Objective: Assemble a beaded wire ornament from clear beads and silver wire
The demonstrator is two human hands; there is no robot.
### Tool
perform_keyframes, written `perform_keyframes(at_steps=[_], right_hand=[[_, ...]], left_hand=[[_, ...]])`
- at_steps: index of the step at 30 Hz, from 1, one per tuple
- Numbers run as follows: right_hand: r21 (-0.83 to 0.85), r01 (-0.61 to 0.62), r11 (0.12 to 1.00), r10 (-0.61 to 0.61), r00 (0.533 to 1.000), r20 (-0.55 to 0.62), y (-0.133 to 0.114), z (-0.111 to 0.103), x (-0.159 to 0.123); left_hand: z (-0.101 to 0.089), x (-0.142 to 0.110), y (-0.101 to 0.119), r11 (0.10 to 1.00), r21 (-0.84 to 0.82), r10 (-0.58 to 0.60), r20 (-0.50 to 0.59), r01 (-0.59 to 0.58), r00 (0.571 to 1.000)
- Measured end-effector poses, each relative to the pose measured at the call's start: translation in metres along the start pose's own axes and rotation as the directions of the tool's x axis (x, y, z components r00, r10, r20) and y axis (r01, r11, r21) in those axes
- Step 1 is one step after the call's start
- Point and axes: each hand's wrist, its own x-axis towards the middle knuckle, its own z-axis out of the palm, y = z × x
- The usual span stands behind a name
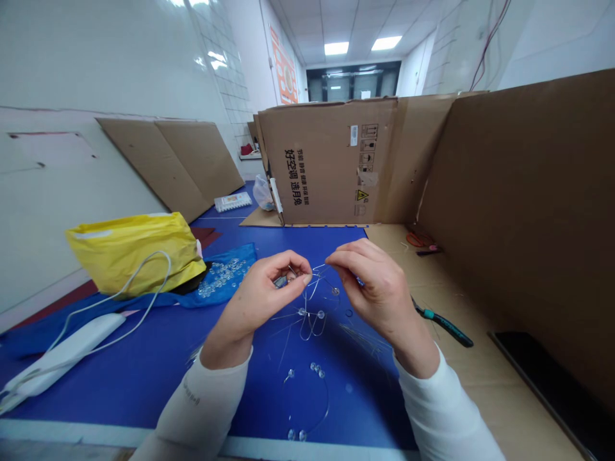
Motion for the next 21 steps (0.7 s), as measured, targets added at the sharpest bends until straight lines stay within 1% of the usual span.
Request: perform_keyframes(at_steps=[4, 12, 17, 21], right_hand=[[-0.026, -0.004, 1.000, 0.004, 1.000, -0.009, -0.0040, 0.0006, -0.0002], [-0.039, -0.003, 0.999, 0.002, 1.000, -0.022, -0.0070, 0.0019, 0.0006], [0.003, -0.037, 0.999, 0.037, 0.998, -0.055, -0.0080, 0.0029, 0.0016], [-0.001, -0.051, 0.999, 0.050, 0.995, -0.083, -0.0101, 0.0031, 0.0015]], left_hand=[[0.0013, 0.0007, -0.0022, 1.000, 0.013, -0.006, -0.004, 0.006, 1.000], [0.0026, 0.0009, -0.0066, 1.000, -0.003, 0.019, 0.014, -0.019, 1.000], [0.0045, 0.0013, -0.0066, 0.998, -0.055, -0.022, 0.023, 0.024, 0.999], [0.0074, 0.0022, -0.0066, 0.993, -0.096, -0.061, -0.003, 0.061, 0.998]])
